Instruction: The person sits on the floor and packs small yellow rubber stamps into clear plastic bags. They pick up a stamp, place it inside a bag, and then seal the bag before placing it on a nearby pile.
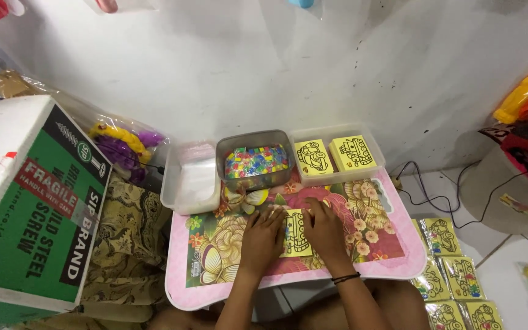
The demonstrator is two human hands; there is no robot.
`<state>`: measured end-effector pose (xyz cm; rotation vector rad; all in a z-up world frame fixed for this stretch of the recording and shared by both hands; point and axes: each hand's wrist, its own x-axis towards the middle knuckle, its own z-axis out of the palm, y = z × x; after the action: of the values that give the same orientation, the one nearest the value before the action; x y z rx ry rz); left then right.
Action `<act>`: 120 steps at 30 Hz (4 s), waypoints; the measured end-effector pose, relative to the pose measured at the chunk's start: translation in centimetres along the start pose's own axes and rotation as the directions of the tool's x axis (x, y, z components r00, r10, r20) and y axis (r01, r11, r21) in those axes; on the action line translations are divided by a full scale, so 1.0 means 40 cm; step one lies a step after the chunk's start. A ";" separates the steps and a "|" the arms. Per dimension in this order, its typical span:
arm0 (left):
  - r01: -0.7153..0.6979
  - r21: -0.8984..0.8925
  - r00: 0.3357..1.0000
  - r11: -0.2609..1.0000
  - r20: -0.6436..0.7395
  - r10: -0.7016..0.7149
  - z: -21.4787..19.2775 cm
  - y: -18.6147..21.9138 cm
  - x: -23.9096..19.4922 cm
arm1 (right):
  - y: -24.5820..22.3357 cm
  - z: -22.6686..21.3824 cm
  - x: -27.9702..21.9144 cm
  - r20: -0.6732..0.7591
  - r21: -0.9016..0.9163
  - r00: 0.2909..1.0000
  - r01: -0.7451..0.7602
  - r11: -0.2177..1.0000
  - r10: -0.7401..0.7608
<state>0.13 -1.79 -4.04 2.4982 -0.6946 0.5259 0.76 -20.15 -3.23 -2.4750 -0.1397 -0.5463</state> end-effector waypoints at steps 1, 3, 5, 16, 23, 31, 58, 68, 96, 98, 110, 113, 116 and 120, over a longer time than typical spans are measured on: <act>0.000 0.001 1.000 1.000 0.000 0.000 -0.006 0.004 0.003 | -0.002 -0.002 -0.001 0.000 0.001 1.000 0.001 1.000 -0.001; 0.003 0.005 1.000 1.000 -0.011 -0.003 -0.015 0.014 0.006 | -0.004 -0.009 -0.009 -0.094 0.062 0.993 0.072 0.995 -0.066; -0.010 0.025 1.000 1.000 -0.002 0.010 -0.011 0.011 0.011 | 0.004 -0.007 -0.009 -0.089 0.037 0.982 0.168 0.985 -0.164; 0.015 0.117 1.000 0.993 0.013 -0.016 0.022 -0.001 0.006 | -0.024 0.005 -0.003 0.479 -0.195 0.878 0.113 0.974 -0.006; 0.122 0.078 0.990 0.989 0.067 -0.128 0.028 -0.002 0.008 | 0.002 0.024 -0.015 0.376 -0.299 0.925 0.168 0.939 -0.046; 0.173 0.008 0.980 0.985 0.094 -0.173 0.043 -0.013 0.013 | 0.025 0.009 -0.008 0.239 0.028 0.969 0.049 0.998 -0.054; 0.429 -0.068 0.903 0.901 0.035 -0.427 0.032 0.069 0.056 | 0.027 -0.022 0.000 0.218 0.163 0.976 -0.043 0.986 0.007; 0.410 -0.081 0.911 0.908 -0.016 -0.413 0.025 0.076 0.059 | 0.032 -0.044 0.003 0.322 0.229 0.940 0.040 0.973 -0.114; 0.358 -0.016 0.930 0.934 -0.082 -0.358 0.051 0.067 0.047 | 0.060 0.003 0.002 0.251 0.109 0.968 -0.035 0.993 0.007; 0.356 -0.035 0.931 0.934 -0.078 -0.358 0.045 0.067 0.044 | 0.036 -0.012 0.001 0.258 0.071 0.966 -0.037 0.997 0.017; 0.420 -0.157 0.903 0.894 -0.023 -0.428 0.045 -0.034 0.057 | 0.027 -0.008 -0.001 0.246 0.043 0.968 -0.072 0.996 0.059; 0.473 -0.185 0.878 0.861 0.017 -0.478 0.089 -0.081 0.055 | 0.035 -0.002 0.000 0.251 0.054 0.965 -0.092 0.994 0.075; 0.536 -0.300 0.836 0.789 0.059 -0.546 0.105 -0.100 0.060 | 0.031 -0.008 -0.002 0.246 0.057 0.966 -0.102 0.993 0.085; 0.592 -0.612 0.767 0.525 0.225 -0.601 -0.051 -0.004 0.086 | 0.013 -0.030 0.001 0.194 0.221 0.966 -0.215 0.951 0.173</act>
<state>2.49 -1.84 -0.82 1.8539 0.0578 0.0054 0.48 -21.27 -2.62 -2.2627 -0.0265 -0.2155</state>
